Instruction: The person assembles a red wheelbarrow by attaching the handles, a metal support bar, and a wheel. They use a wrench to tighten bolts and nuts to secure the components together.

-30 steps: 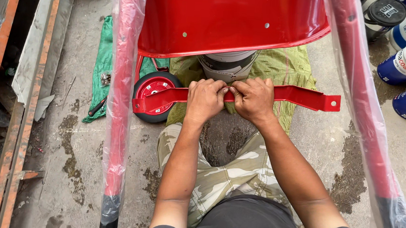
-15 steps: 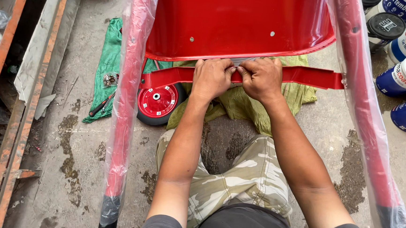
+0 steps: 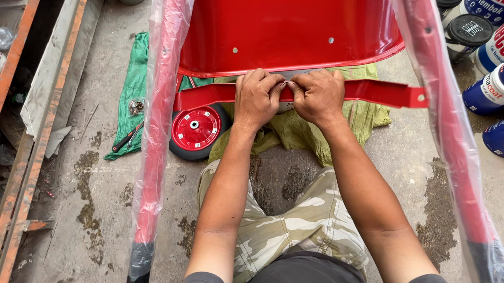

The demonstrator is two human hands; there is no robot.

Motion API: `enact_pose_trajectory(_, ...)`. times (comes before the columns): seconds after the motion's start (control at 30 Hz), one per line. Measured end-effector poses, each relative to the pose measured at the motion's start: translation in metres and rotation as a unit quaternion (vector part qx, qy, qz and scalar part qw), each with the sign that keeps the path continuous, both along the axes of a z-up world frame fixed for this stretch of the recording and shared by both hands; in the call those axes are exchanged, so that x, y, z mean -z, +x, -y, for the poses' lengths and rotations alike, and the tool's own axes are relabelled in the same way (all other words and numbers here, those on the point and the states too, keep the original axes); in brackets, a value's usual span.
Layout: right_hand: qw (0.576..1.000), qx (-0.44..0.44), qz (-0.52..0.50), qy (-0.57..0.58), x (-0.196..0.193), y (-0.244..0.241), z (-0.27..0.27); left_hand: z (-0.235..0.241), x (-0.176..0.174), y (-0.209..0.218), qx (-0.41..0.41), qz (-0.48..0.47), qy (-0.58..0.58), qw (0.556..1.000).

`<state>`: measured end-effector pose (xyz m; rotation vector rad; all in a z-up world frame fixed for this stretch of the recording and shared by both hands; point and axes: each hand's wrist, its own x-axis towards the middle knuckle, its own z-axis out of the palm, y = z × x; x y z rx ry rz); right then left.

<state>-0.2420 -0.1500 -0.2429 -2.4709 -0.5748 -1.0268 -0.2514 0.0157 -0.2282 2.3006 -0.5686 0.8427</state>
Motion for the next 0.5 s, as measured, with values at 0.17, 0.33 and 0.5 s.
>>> enact_pose_trajectory(0.17, 1.0, 0.006, 0.028, -0.011, -0.018, 0.016, 0.001, 0.003, -0.012, 0.015, -0.004, 0.049, -0.021, 0.999)
enact_pose_trajectory(0.33, 0.997, 0.044, -0.043, -0.048, -0.032, 0.031, -0.008, 0.0, -0.018, 0.032, -0.029, 0.019, 0.006, 0.999)
enact_pose_trajectory(0.5, 0.998, 0.023, -0.051, -0.042, -0.036, 0.043, -0.009, -0.004, -0.022, 0.04, -0.025, 0.029, 0.017, 0.999)
